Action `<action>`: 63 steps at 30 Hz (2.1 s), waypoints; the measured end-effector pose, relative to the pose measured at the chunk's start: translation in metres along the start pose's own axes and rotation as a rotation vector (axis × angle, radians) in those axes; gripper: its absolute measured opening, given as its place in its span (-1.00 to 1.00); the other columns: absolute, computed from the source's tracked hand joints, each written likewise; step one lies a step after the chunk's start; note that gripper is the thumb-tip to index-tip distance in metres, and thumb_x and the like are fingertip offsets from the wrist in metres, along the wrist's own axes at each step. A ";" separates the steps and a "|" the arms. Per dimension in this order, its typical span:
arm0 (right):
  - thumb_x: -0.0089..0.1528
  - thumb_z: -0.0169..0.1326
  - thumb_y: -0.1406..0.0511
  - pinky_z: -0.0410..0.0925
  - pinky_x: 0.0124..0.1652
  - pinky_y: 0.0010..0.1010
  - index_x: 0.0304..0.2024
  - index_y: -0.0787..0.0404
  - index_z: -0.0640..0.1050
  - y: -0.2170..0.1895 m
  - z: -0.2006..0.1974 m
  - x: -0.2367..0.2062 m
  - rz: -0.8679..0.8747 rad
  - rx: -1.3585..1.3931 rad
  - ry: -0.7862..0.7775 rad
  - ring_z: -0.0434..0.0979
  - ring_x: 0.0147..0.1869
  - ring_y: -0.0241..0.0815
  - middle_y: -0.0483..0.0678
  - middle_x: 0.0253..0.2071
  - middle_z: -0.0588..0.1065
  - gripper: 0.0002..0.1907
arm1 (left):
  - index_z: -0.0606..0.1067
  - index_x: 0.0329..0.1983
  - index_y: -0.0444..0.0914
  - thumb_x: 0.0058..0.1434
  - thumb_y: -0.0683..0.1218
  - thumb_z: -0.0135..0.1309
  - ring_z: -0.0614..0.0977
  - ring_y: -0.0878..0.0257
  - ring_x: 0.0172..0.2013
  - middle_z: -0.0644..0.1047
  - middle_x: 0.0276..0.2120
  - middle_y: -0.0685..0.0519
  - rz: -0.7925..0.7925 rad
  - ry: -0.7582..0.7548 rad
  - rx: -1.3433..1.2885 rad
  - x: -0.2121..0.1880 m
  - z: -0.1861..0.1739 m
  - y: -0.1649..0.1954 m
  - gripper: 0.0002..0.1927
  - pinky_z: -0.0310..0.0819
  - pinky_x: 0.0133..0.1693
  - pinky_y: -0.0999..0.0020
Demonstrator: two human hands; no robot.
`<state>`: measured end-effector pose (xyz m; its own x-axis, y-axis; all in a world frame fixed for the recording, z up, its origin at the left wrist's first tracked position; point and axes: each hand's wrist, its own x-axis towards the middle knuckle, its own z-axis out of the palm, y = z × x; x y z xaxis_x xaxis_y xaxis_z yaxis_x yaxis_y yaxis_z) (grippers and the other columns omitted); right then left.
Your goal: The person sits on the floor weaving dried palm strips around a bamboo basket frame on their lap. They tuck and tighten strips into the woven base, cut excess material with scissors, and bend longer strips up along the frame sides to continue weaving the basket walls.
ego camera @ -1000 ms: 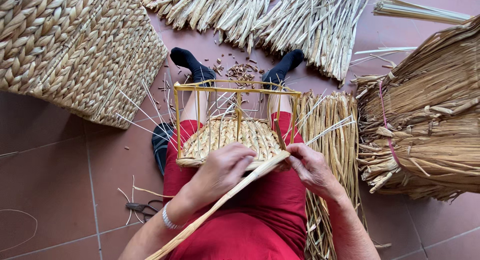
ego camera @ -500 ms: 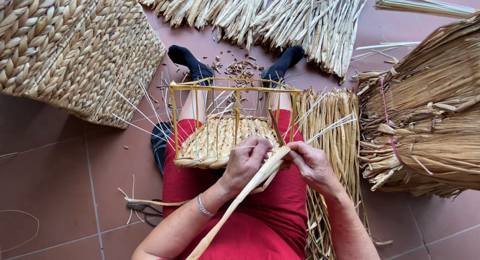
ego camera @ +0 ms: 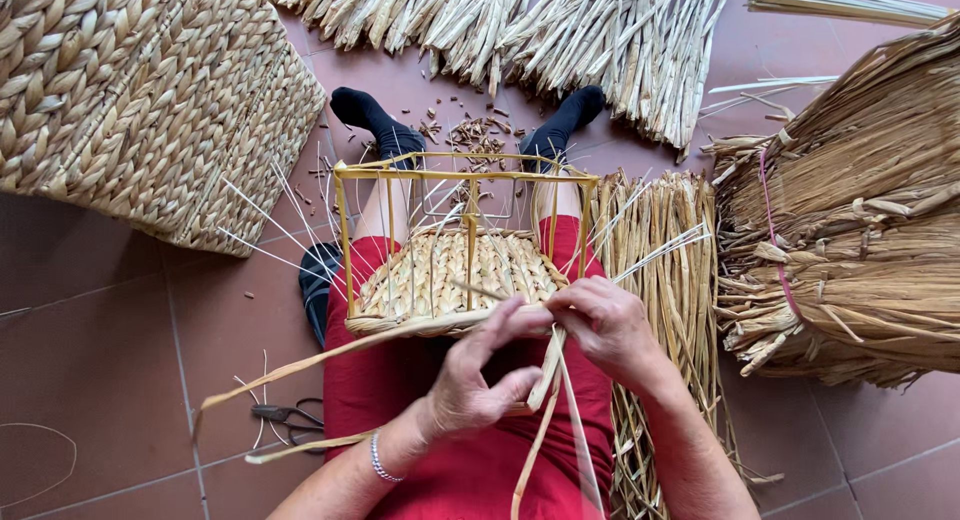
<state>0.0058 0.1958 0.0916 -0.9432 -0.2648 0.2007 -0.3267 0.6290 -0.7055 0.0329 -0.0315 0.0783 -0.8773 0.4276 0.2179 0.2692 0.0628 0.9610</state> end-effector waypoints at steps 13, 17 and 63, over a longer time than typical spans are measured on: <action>0.11 0.29 0.35 0.41 -0.34 -0.36 -0.29 0.20 0.63 -0.009 0.012 -0.009 -0.035 -0.106 0.058 0.54 -0.39 -0.16 -0.07 -0.39 0.62 -0.87 | 0.55 -0.27 -0.18 0.00 -0.03 0.35 0.35 0.01 0.26 0.38 0.25 -0.07 0.240 0.010 0.834 0.023 -0.028 -0.014 -0.73 -0.02 0.25 -0.04; 0.29 0.10 0.43 0.52 -0.25 -0.48 -0.21 0.28 0.55 0.011 0.025 -0.016 0.284 0.370 0.152 0.65 -0.27 -0.29 0.00 -0.31 0.64 -0.96 | 0.53 -0.32 -0.18 0.08 -0.11 0.28 0.38 0.04 0.26 0.42 0.22 -0.04 0.229 0.038 0.827 0.021 -0.028 -0.014 -0.84 0.01 0.26 0.00; 0.20 0.23 0.43 0.49 -0.20 -0.41 -0.13 0.24 0.60 -0.009 0.020 -0.008 0.022 0.116 0.084 0.65 -0.21 -0.19 -0.03 -0.26 0.60 -0.81 | 0.55 0.11 -0.14 0.28 -0.14 0.17 0.53 0.20 0.02 0.52 0.03 0.04 0.668 0.288 1.166 0.018 -0.033 0.065 -0.69 0.18 0.09 0.12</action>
<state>0.0174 0.1777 0.0825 -0.9535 -0.1863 0.2368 -0.3008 0.5442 -0.7832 0.0210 -0.0494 0.1502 -0.4620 0.4837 0.7433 0.7180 0.6960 -0.0067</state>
